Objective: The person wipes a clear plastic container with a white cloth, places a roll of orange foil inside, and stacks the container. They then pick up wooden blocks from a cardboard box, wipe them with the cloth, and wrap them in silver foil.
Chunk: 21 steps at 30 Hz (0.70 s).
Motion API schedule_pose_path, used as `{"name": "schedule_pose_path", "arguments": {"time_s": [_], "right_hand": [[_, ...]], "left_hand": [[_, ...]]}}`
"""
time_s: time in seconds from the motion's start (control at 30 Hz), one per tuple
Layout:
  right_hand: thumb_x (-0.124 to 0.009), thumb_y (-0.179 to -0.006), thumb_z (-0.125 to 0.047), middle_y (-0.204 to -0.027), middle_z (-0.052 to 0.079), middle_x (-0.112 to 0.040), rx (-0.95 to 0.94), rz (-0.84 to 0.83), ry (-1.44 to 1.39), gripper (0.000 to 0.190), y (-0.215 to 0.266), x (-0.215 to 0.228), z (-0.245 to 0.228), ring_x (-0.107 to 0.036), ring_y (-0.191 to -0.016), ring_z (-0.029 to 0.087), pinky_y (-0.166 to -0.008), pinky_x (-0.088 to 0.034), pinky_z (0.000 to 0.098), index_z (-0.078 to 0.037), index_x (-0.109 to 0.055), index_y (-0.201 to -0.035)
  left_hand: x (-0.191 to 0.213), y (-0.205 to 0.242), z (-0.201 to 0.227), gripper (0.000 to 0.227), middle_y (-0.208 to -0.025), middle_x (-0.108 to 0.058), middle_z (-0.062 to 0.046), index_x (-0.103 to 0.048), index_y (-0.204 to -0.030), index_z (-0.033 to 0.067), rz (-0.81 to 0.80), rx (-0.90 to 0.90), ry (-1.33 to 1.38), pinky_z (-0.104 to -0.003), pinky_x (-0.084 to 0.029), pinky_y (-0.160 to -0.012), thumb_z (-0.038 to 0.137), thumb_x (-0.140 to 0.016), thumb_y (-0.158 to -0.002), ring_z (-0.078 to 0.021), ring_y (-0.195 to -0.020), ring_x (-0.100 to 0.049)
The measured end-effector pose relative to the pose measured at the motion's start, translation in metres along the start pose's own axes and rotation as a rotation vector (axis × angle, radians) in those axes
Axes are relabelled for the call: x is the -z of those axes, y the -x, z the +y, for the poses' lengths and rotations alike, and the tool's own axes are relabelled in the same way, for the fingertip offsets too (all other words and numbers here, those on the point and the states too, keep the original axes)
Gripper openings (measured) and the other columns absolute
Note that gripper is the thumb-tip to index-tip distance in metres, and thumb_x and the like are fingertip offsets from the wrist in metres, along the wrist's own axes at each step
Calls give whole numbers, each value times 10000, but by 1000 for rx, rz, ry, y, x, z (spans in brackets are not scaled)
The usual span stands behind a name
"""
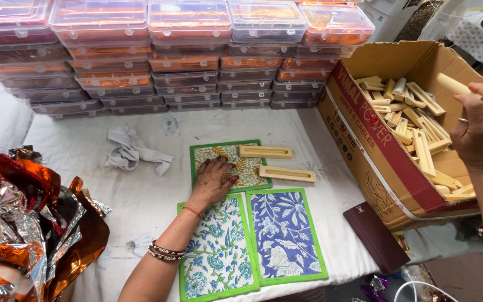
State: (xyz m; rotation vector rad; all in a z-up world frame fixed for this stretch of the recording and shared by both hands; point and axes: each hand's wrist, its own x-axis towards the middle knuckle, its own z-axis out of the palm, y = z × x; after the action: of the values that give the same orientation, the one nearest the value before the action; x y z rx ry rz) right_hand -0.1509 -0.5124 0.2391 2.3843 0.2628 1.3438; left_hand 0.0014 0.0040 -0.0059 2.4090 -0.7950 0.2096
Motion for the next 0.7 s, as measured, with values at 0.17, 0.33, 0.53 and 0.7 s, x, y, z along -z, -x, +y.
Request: {"name": "schedule_pose_path", "arguments": {"time_s": [0.17, 0.33, 0.53, 0.7], "right_hand": [[-633, -1173, 102, -1276, 159, -649, -53, 198, -186, 119, -53, 43, -92, -665, -1163, 313, -974, -573, 403, -15, -615, -1185], [-606, -1134, 12, -1278, 168, -664, -228, 166, -796, 108, -62, 25, -172, -675, -1065, 218, -811, -607, 291, -38, -582, -1227], [-512, -1034, -8, -1111, 132, -667, -700, -322, -1308, 181, -29, -46, -239, -693, -982, 198, -780, -641, 320, -37, -630, -1169], [-564, -986, -102, -1191, 109, -706, -1033, -736, -1244, 244, 42, -127, -244, -689, -1095, 237, -922, -599, 373, -52, -665, -1203]], "left_hand": [[0, 1, 0, 419, -1433, -564, -108, -692, -1272, 168, 4, 5, 2, -463, -240, -1222, 414, -651, -935, -284, -1379, -454], [-1, 1, -2, 434, -1437, -561, -110, -685, -1286, 163, 5, 6, 6, -463, -243, -1218, 406, -661, -927, -292, -1379, -453], [-3, 1, -4, 442, -1437, -559, -112, -678, -1298, 162, 10, 1, 15, -469, -237, -1217, 402, -662, -928, -299, -1385, -446], [-6, 2, -7, 433, -1422, -571, -105, -680, -1291, 155, 35, -16, 32, -474, -252, -1212, 404, -660, -937, -294, -1370, -464]]}}
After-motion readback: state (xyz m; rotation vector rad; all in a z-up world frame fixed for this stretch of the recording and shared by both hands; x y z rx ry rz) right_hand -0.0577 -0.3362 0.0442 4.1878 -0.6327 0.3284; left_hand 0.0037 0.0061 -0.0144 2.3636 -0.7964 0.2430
